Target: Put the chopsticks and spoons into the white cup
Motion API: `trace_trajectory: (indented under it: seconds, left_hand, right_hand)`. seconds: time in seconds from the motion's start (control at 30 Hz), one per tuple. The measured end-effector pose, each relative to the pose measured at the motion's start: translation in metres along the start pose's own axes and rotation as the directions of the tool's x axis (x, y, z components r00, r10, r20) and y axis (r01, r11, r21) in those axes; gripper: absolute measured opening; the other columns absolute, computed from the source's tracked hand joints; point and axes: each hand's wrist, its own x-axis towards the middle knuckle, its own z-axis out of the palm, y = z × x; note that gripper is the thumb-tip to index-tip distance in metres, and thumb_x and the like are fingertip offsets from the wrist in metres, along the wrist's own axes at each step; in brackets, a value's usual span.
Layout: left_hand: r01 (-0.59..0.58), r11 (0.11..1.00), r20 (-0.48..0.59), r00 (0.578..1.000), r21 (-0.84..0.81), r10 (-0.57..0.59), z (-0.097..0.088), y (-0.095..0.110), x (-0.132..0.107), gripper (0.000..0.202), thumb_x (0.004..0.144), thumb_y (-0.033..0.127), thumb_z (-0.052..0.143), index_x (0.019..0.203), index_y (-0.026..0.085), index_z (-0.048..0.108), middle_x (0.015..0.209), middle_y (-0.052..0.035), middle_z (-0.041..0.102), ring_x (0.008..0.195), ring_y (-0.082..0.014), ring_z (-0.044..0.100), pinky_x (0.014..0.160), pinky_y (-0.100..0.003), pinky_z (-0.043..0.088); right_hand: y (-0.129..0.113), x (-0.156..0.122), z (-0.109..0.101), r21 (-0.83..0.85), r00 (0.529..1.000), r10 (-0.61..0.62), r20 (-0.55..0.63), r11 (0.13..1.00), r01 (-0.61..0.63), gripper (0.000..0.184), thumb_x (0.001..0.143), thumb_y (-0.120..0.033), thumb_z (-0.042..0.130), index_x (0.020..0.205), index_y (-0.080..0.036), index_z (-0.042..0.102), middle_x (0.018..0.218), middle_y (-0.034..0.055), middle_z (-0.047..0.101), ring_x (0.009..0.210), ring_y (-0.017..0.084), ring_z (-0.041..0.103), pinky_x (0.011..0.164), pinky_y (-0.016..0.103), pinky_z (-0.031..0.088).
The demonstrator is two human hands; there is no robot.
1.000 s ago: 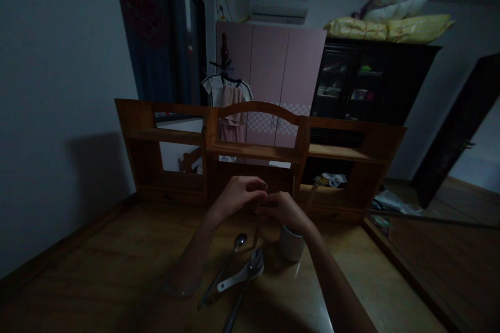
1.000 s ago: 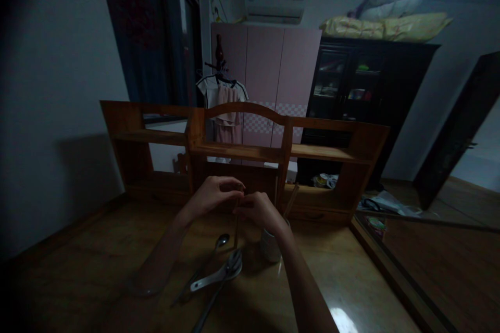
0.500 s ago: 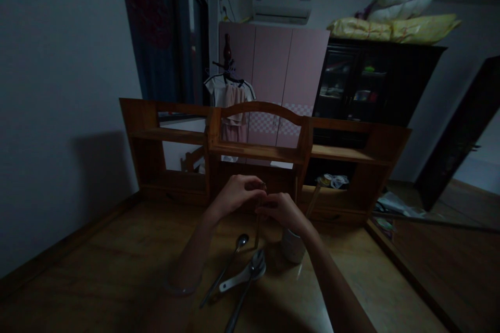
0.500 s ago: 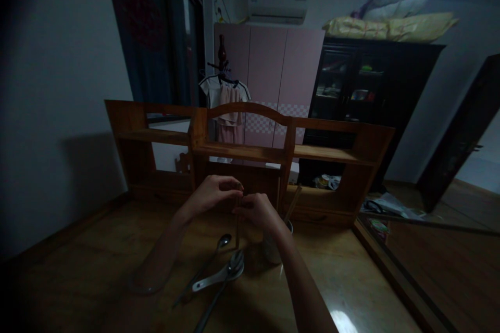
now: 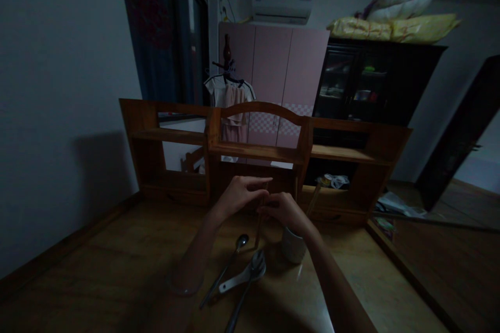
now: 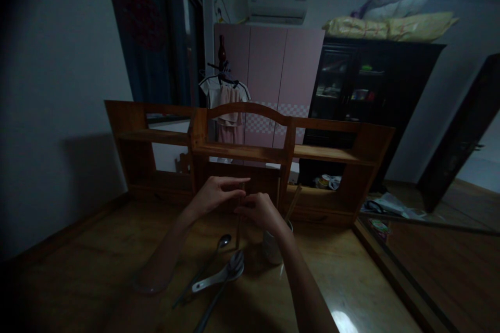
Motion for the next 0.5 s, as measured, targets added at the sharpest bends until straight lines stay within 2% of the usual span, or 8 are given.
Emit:
trace_trajectory:
  seconds: [0.2, 0.4, 0.5]
  left_hand:
    - [0.007, 1.0, 0.04, 0.999, 0.025, -0.008, -0.0016, 0.0039, -0.0002, 0.036, 0.081, 0.027, 0.07, 0.117, 0.023, 0.068, 0.11, -0.0023, 0.072, 0.105, -0.023, 0.065, 0.093, -0.029, 0.047]
    - [0.047, 0.999, 0.126, 0.991, 0.02, -0.049, -0.0057, 0.0072, -0.0019, 0.04, 0.087, 0.031, 0.064, 0.126, 0.024, 0.062, 0.098, -0.0023, 0.074, 0.097, -0.021, 0.066, 0.089, -0.029, 0.047]
    - [0.049, 0.999, 0.163, 0.985, 0.023, -0.052, -0.0074, 0.0075, -0.0039, 0.045, 0.087, 0.034, 0.064, 0.131, 0.028, 0.057, 0.105, -0.0031, 0.068, 0.098, -0.0197, 0.063, 0.087, -0.029, 0.048]
  right_hand:
    - [-0.0039, -0.0016, -0.0025, 0.031, 1.0, 0.004, 0.022, 1.0, -0.005, 0.019, 0.089, -0.032, 0.072, 0.081, -0.015, 0.073, 0.067, 0.0009, 0.069, 0.064, 0.019, 0.067, 0.054, 0.02, 0.043]
    - [-0.0017, -0.0014, -0.0032, 0.014, 1.0, 0.005, 0.022, 1.0, -0.006, 0.023, 0.089, -0.036, 0.072, 0.079, -0.015, 0.072, 0.067, 0.0015, 0.069, 0.063, 0.02, 0.066, 0.053, 0.021, 0.042]
    - [0.0021, -0.0007, -0.0023, 0.008, 1.0, 0.025, 0.018, 1.0, -0.025, 0.022, 0.088, -0.035, 0.071, 0.082, -0.014, 0.073, 0.068, 0.0021, 0.069, 0.063, 0.019, 0.065, 0.053, 0.021, 0.042]
